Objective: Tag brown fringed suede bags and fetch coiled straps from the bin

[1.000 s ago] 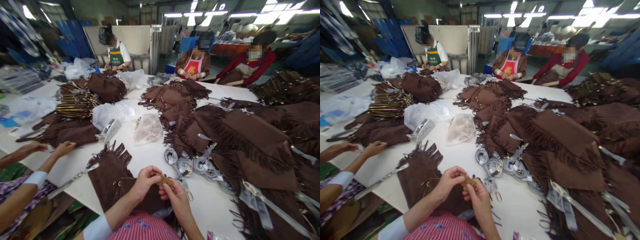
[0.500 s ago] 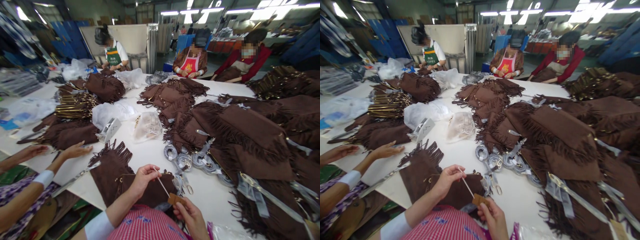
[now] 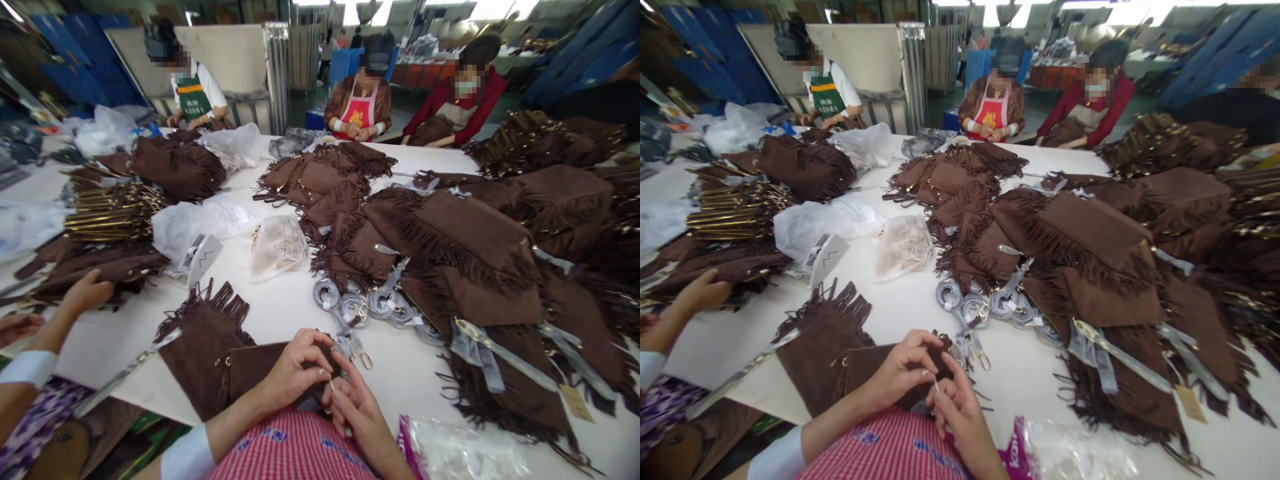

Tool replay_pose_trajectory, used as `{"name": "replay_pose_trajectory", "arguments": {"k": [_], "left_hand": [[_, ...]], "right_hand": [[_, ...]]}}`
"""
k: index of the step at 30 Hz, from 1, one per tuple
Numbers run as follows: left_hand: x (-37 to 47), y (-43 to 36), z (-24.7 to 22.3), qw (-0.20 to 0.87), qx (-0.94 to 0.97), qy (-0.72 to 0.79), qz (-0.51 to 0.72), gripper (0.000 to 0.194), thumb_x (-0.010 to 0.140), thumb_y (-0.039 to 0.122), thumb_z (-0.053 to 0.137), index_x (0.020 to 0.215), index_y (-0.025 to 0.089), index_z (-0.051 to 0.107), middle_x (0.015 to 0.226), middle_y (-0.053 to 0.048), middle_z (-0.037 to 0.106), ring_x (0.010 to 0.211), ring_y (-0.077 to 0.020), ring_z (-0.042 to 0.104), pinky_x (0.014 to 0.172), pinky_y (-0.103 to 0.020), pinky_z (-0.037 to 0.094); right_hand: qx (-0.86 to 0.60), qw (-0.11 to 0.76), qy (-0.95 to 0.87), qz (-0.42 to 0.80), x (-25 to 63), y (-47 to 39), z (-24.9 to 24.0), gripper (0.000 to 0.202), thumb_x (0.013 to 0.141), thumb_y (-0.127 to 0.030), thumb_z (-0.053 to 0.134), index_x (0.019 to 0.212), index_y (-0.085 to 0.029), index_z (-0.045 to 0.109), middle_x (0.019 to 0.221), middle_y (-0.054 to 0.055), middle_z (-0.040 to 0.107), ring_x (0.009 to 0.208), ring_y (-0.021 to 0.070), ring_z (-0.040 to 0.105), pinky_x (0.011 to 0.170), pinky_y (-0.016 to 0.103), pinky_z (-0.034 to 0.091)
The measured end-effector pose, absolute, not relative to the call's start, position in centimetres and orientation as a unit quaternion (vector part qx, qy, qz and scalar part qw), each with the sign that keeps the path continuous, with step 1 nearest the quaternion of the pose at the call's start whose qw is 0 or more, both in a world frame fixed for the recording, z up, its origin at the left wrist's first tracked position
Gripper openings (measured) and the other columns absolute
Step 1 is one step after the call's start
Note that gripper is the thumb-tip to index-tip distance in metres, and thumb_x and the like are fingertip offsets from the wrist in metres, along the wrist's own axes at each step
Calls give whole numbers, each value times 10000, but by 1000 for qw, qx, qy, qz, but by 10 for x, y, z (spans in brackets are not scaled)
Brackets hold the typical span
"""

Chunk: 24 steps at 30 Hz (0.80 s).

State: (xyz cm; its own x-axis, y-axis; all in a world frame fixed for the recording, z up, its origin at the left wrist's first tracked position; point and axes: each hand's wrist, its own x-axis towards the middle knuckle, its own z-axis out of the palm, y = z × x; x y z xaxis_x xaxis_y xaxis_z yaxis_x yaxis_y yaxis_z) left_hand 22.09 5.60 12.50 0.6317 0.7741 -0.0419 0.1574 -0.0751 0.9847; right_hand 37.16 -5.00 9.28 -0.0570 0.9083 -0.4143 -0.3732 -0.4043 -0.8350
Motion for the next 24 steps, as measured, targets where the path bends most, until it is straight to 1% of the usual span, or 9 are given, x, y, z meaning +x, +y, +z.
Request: {"name": "replay_pose_trajectory", "arguments": {"k": [2,3,5,6,8,11,14,18,24], "left_hand": [[227,67,114,590,686,353,237,127,837,268,617,847,223,736,1144,-73,651,1124,-233,548,1017,-358,398],[232,73,107,576,700,365,213,176,862,269,575,943,222,724,1155,-76,649,1126,-227,548,1022,-352,394],[242,86,89,516,743,403,138,289,891,273,512,1122,193,665,1178,-102,642,1134,-237,545,1033,-362,383],[247,92,80,479,763,424,88,332,887,288,516,1172,170,637,1184,-122,637,1135,-254,545,1030,-378,382],[258,102,65,428,783,452,-4,368,845,320,570,1157,134,634,1151,-155,641,1096,-298,566,989,-411,404],[268,108,54,429,787,440,-60,229,780,274,609,962,156,681,972,-113,682,954,-285,613,876,-369,451],[265,103,58,468,789,393,-62,129,738,189,579,833,187,665,833,-29,681,816,-203,611,761,-265,453],[250,91,67,581,724,372,18,202,674,122,533,844,160,635,768,7,650,733,-154,572,664,-217,422],[240,80,73,632,678,375,21,219,685,149,586,872,153,701,806,6,672,785,-160,588,760,-238,434]], "right_hand": [[-530,455,-282,658,378,-48,93,379,831,-540,635,1025,-215,646,646,-46,563,444,73,389,433,195,329],[-550,442,-302,642,383,-48,92,347,824,-541,640,859,-196,660,623,-45,540,485,84,411,466,201,348],[-589,427,-335,598,396,-49,88,370,813,-538,645,705,-184,641,609,-33,531,580,121,474,548,223,398],[-609,428,-339,575,403,-50,86,373,810,-540,644,696,-184,646,614,-28,541,609,134,491,575,231,412],[-644,429,-332,540,414,-52,82,365,807,-540,644,725,-186,669,636,-21,575,637,150,517,601,237,429],[-683,415,-320,508,426,-53,76,352,809,-541,639,783,-196,702,670,-12,627,683,174,560,645,244,454],[-703,406,-333,480,433,-53,70,358,813,-544,629,853,-202,731,730,6,682,720,196,592,676,259,466],[-709,397,-358,460,435,-54,62,364,839,-519,605,924,-195,745,783,23,714,712,196,607,669,261,471],[-700,383,-397,454,422,-45,62,337,855,-481,567,867,-191,740,662,5,673,613,172,572,553,241,440]]}}
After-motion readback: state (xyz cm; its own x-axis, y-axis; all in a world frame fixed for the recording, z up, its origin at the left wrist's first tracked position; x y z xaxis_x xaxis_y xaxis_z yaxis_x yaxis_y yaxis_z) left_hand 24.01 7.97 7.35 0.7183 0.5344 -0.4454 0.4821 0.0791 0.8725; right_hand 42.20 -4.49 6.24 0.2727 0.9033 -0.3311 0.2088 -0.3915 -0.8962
